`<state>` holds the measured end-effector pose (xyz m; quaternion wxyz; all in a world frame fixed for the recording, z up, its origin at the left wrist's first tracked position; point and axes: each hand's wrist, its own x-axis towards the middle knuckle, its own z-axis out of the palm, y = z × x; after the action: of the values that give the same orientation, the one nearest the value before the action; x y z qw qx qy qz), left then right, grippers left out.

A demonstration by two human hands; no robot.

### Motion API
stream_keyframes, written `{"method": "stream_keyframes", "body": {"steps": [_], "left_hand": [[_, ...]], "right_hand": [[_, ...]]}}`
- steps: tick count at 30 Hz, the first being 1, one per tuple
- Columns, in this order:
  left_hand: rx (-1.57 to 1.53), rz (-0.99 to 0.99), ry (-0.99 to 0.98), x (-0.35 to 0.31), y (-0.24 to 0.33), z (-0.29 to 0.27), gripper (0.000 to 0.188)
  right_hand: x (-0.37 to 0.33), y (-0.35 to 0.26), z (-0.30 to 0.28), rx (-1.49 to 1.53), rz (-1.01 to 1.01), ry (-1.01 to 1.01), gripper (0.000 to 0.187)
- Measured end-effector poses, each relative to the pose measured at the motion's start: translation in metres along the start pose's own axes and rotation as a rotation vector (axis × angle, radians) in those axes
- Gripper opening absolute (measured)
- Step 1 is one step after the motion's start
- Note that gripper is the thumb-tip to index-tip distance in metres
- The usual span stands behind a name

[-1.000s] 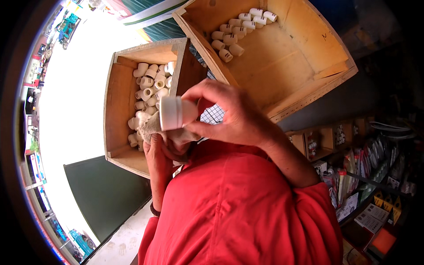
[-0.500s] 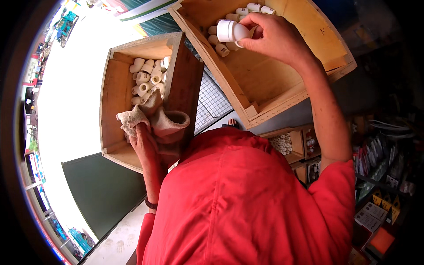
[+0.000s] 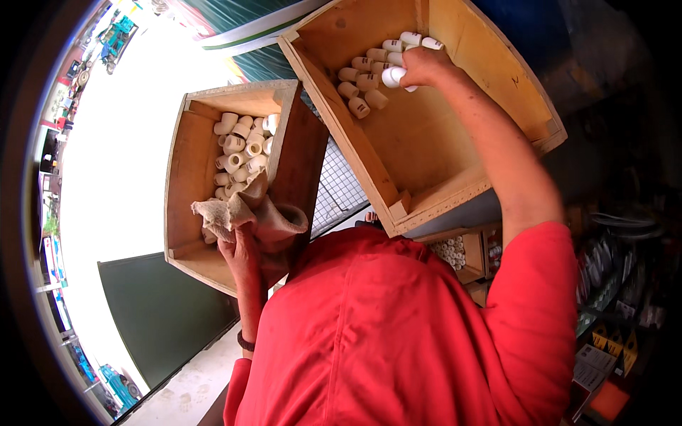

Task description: The person repeatedly picks up small white plastic pipe fittings from a wooden crate, wipes them with a cloth, and places them into a second wooden crate. The process involves handling each fitting individually to clean it before moving it to the destination container.

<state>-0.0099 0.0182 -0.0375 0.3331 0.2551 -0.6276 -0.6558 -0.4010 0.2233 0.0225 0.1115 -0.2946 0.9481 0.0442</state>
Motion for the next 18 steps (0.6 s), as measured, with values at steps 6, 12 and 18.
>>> {"method": "stream_keyframes", "body": {"steps": [6, 12, 18], "left_hand": [[0.08, 0.004, -0.032, -0.002, -0.007, -0.007, 0.02], [0.174, 0.033, -0.039, -0.006, -0.017, -0.012, 0.016], [0.193, 0.098, -0.005, -0.009, -0.018, -0.005, 0.017]], "right_hand": [[0.032, 0.011, 0.037, -0.103, 0.041, 0.0, 0.034], [0.04, 0.005, 0.048, -0.104, 0.139, -0.185, 0.042], [0.046, 0.008, 0.063, -0.025, 0.197, -0.16, 0.044]]}}
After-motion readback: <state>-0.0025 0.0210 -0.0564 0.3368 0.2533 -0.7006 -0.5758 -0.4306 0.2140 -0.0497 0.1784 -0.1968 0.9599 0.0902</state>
